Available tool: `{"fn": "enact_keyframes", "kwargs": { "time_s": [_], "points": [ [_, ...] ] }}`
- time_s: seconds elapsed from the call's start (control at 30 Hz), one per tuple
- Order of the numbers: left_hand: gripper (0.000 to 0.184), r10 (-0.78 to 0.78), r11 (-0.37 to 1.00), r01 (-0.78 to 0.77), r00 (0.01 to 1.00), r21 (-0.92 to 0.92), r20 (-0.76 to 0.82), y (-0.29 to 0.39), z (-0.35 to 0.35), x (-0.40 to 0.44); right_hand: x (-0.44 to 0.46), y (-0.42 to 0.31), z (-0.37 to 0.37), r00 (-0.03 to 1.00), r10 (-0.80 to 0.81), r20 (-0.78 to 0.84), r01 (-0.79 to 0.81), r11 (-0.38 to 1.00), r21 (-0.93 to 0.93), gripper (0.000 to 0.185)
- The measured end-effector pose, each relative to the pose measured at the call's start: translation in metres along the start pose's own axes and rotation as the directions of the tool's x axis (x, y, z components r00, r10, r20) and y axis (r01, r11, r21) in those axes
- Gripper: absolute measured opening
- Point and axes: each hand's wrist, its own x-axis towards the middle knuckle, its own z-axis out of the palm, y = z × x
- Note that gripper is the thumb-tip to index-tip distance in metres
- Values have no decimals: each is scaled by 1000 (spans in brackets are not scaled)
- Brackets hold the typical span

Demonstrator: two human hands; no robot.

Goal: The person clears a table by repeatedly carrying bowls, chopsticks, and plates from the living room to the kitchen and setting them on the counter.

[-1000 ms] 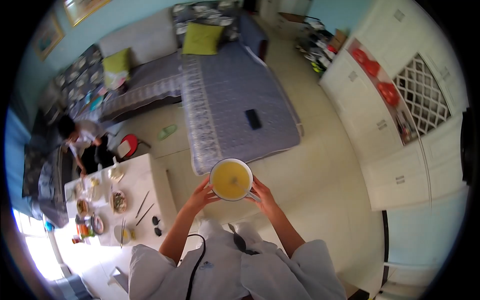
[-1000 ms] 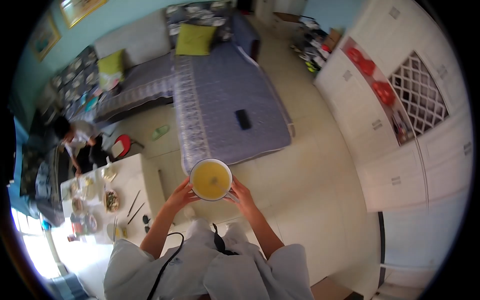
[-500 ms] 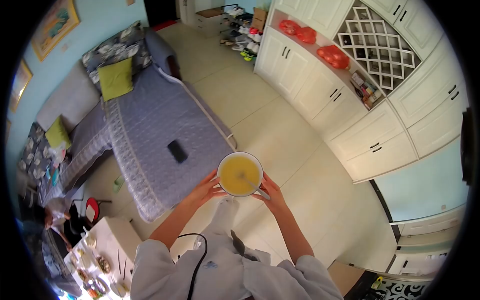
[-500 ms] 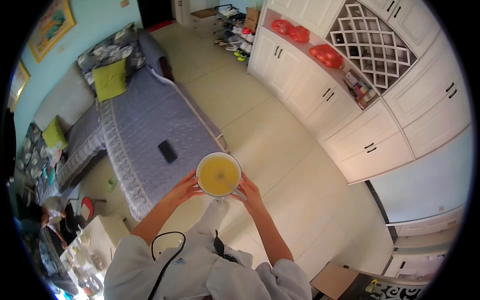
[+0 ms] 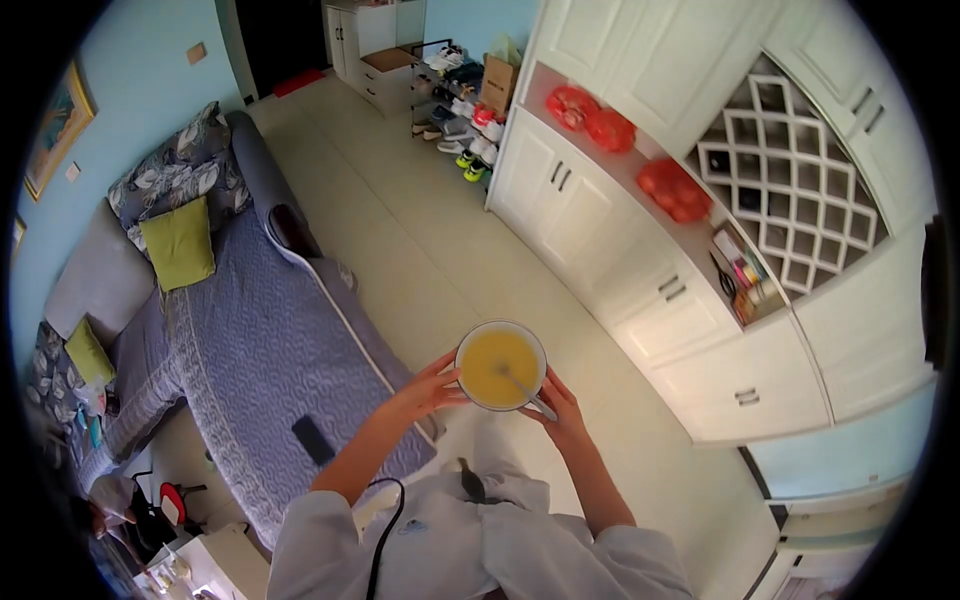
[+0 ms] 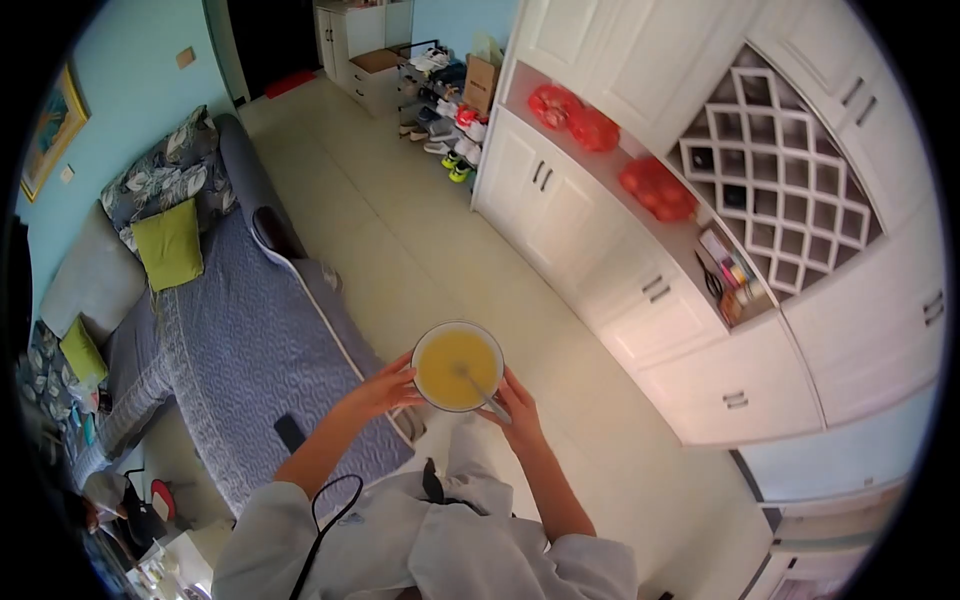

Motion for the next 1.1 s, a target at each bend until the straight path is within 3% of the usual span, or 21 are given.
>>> {"fn": "enact_keyframes", "kwargs": {
  "time_s": [0.13,0.23,0.43,0.57,0.8,0.87,1.1],
  "points": [
    [61,53,998,-54,996,-15,-71,84,-26,84,136,-47,8,999,40,7,-39,997,-63,42],
    [61,112,993,-115,984,-16,-136,154,-49,142,243,-84,27,991,84,105,-70,989,-127,47],
    [63,231,964,-258,935,-69,-268,309,-120,239,458,-157,116,942,224,249,-151,948,-279,49],
    [63,266,949,-305,912,-83,-312,430,-199,291,607,-176,200,892,271,362,-151,933,-327,52],
    [62,322,895,-420,841,-149,-435,643,-333,345,838,-195,370,861,357,361,-220,903,-369,52],
    [59,356,890,-442,826,-111,-438,717,-370,350,905,-199,429,819,382,428,-229,902,-367,51],
    [55,339,887,-455,755,-76,-561,946,-522,396,1138,-199,626,807,398,435,-219,887,-406,47]
  ]
}}
